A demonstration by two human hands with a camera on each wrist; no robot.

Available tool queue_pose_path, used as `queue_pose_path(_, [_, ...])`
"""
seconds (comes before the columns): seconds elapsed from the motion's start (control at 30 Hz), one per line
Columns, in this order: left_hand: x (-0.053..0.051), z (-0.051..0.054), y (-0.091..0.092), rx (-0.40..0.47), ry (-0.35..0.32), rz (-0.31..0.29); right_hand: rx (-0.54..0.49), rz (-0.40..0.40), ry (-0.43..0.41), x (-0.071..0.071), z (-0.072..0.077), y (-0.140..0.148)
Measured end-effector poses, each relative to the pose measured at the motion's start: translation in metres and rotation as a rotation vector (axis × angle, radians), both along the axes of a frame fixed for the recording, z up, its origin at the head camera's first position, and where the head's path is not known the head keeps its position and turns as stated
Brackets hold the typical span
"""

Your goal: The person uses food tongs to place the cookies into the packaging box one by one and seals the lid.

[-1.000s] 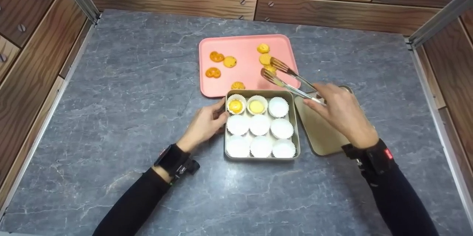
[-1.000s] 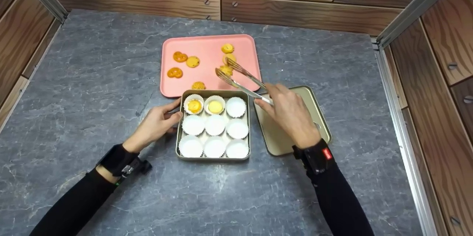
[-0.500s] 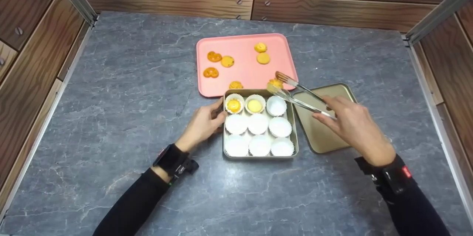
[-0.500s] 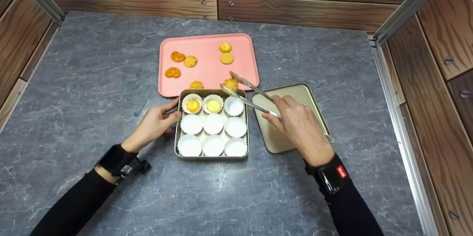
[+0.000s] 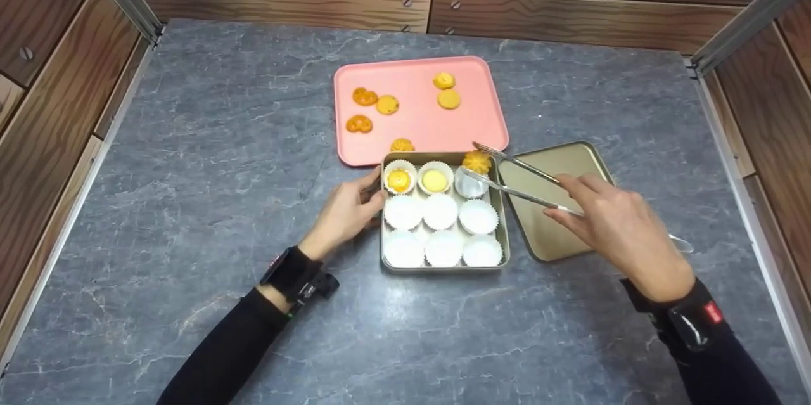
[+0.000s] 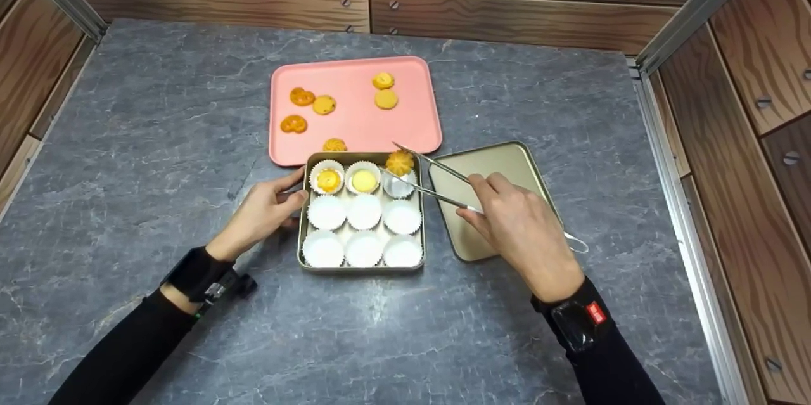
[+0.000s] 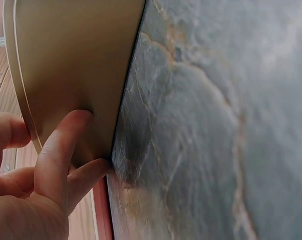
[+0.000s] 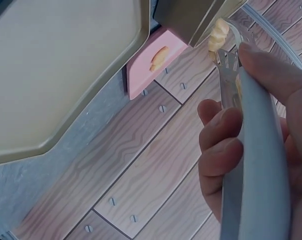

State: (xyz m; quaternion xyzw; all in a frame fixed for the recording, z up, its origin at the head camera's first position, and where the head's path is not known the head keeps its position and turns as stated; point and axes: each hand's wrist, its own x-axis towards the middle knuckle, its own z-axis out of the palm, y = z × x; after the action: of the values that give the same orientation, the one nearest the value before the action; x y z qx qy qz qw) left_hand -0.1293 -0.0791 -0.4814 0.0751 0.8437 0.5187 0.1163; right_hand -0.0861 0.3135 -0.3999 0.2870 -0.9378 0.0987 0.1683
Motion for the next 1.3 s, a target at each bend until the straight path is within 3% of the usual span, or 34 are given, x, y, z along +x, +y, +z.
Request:
queue_pose_path(0.47, [0.001, -0.001, -0.001, 0.01, 0.029, 0.002, 0.149, 0.002, 0.037, 0.008, 0.003, -0.012])
queue_pose_path(0.93, [0.0, 0.001, 0.0, 0.033, -0.005, 0.006, 0.185, -0.021, 0.036, 0.008, 0.004, -0.022])
queue_pose_path(1.3, [0.001, 0.0, 0.001, 0.046, 0.01, 0.008, 0.155, -0.003, 0.04, 0.006, 0.002, -0.022])
